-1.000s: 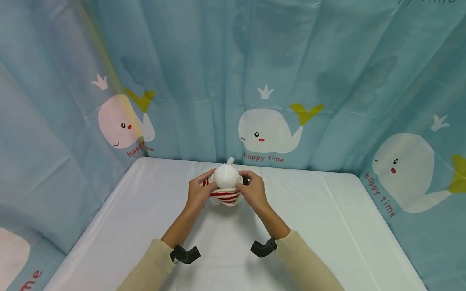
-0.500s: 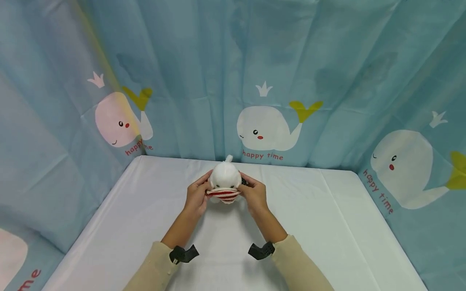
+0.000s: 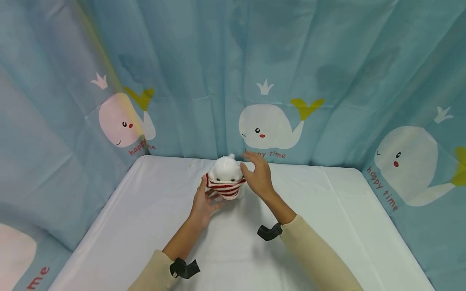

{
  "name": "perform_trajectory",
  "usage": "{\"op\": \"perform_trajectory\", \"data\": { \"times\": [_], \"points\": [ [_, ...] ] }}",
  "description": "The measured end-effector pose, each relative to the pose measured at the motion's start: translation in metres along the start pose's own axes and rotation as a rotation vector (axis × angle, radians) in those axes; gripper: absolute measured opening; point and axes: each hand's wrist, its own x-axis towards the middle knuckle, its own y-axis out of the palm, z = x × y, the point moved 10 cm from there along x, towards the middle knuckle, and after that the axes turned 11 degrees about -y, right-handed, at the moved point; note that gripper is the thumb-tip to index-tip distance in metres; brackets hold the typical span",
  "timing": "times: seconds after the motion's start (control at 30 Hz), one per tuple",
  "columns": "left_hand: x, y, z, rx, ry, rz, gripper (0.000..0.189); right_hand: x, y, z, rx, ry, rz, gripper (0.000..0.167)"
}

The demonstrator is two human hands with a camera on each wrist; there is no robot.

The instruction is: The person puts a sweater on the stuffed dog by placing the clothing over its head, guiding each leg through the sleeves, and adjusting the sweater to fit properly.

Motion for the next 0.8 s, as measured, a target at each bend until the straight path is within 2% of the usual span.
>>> {"op": "perform_trajectory", "data": {
  "times": [0.13, 0.23, 0.3, 0.5, 0.63, 0.8],
  "points": [
    [-0.001, 0.009, 0.024, 0.074, -0.104, 0.082, 0.082, 0.014, 0.017, 0.024, -0.044, -0.220, 0.211, 0.036],
    [0.002, 0.011, 0.032, 0.130, -0.126, 0.112, 0.078, 0.017, 0.031, 0.030, -0.064, -0.279, 0.331, 0.039],
    [0.004, 0.013, 0.033, 0.174, -0.117, 0.121, 0.073, 0.019, 0.038, 0.031, -0.089, -0.287, 0.370, 0.041],
    [0.011, 0.014, 0.033, 0.232, -0.063, 0.149, 0.051, 0.022, 0.043, 0.032, -0.170, -0.306, 0.344, 0.041],
    [0.012, 0.014, 0.041, 0.242, -0.097, 0.188, 0.037, 0.020, 0.042, 0.029, -0.165, -0.293, 0.319, 0.039],
    [0.008, 0.016, 0.052, 0.306, -0.156, 0.281, 0.037, 0.018, 0.039, 0.019, -0.134, -0.263, 0.275, 0.038]
  ]
}}
